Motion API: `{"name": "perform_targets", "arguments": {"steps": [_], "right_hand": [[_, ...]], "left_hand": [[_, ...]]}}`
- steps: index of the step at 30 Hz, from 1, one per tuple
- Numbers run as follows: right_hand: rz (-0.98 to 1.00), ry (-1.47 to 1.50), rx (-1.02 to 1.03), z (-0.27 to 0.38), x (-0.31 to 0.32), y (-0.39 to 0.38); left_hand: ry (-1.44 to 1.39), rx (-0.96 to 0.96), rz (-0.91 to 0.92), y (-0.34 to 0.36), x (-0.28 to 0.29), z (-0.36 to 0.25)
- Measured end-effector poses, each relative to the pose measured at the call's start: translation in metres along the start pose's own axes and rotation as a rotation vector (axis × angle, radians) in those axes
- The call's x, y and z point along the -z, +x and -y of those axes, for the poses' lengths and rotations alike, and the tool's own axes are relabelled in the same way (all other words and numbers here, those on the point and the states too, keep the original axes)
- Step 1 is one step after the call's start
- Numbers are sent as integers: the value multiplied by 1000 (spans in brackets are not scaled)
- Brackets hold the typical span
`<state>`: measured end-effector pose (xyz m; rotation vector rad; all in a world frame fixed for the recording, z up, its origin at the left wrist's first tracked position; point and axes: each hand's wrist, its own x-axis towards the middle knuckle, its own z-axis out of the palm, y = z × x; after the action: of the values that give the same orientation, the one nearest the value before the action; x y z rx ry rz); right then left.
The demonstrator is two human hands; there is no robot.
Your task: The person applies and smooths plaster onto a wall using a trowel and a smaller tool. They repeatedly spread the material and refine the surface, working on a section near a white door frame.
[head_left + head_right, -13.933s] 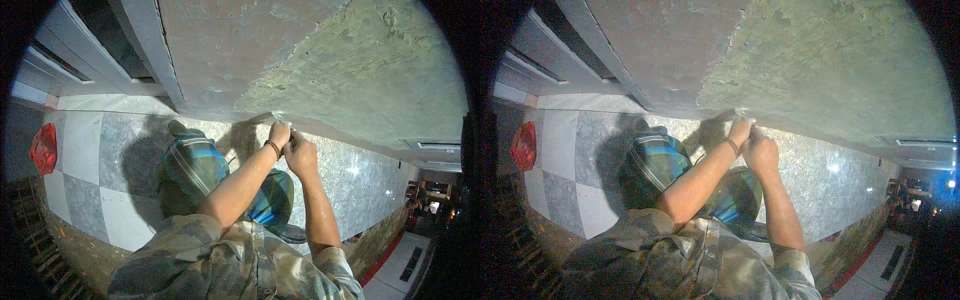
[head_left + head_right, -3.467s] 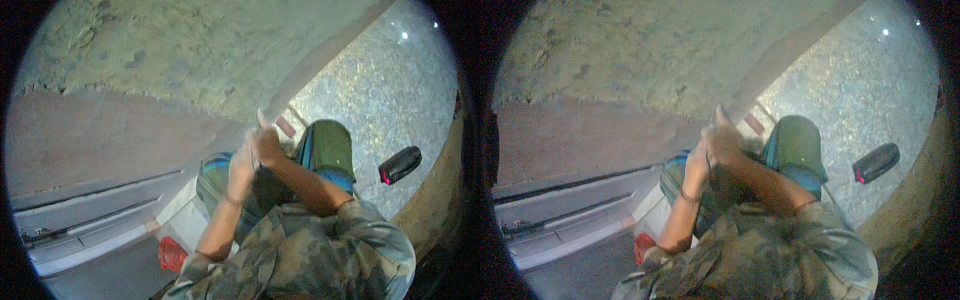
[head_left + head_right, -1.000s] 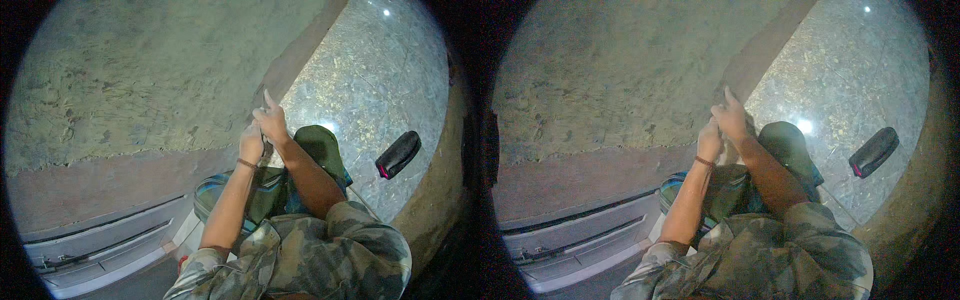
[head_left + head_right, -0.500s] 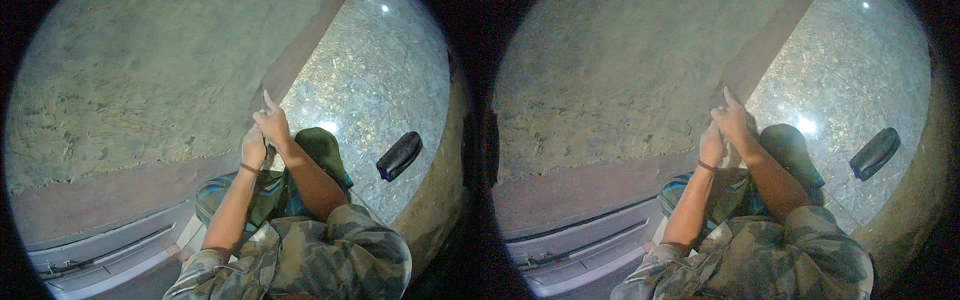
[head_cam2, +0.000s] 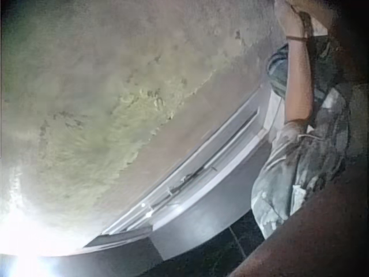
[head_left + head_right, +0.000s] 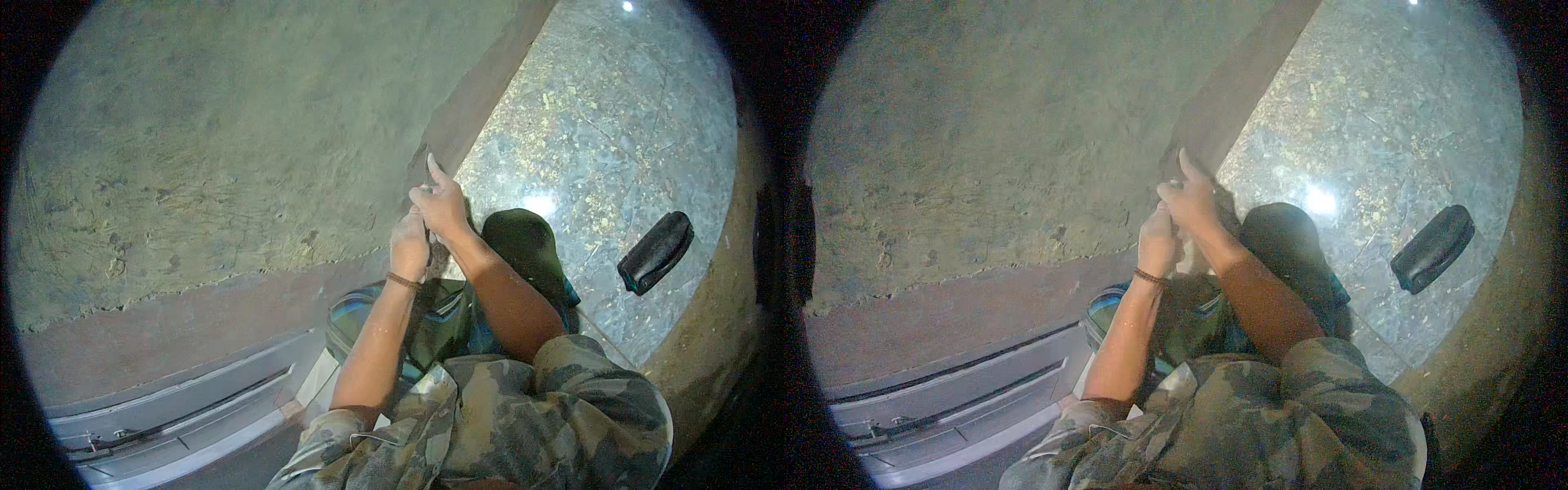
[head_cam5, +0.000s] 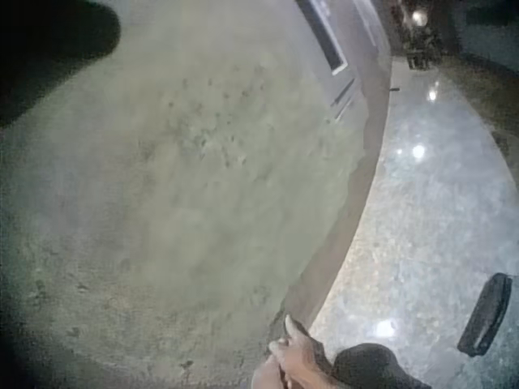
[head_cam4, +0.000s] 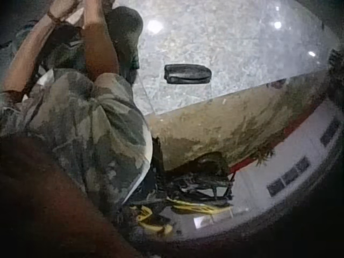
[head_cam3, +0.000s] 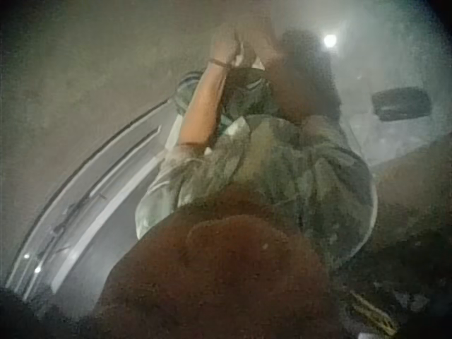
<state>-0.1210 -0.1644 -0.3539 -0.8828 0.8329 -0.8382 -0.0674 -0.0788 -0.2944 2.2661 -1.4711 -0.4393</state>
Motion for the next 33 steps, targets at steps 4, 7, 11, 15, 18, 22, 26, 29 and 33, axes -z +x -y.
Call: {"name": "perform_targets", "arguments": {"steps": [4, 7, 11, 15, 18, 22, 26, 29, 33], "right_hand": [[26, -189, 166, -7, -2, -7], [-57, -485, 612, -26, -18, -23], [37, -112, 182, -32, -16, -9], [-22, -54, 23, 0, 9, 20], [-10, -237, 71, 21, 1, -7], [117, -101, 220, 26, -25, -47], [-23, -221, 275, 17, -22, -23], [-45, 81, 190, 12, -10, 0], [-34, 13, 275, 14, -11, -18]], "left_hand": [[-121, 46, -53, -20, 5, -15], [-408, 469, 21, -59, 30, -30], [-223, 3, -127, -34, 17, -20], [-36, -31, 20, 19, -16, 5], [-6, -67, -72, -5, -5, 3], [-323, 295, -61, -63, 38, -16], [-129, 71, -81, -37, 34, -22], [-161, -6, -98, -6, 15, -22], [-91, 42, -114, -30, 21, -32]]}}
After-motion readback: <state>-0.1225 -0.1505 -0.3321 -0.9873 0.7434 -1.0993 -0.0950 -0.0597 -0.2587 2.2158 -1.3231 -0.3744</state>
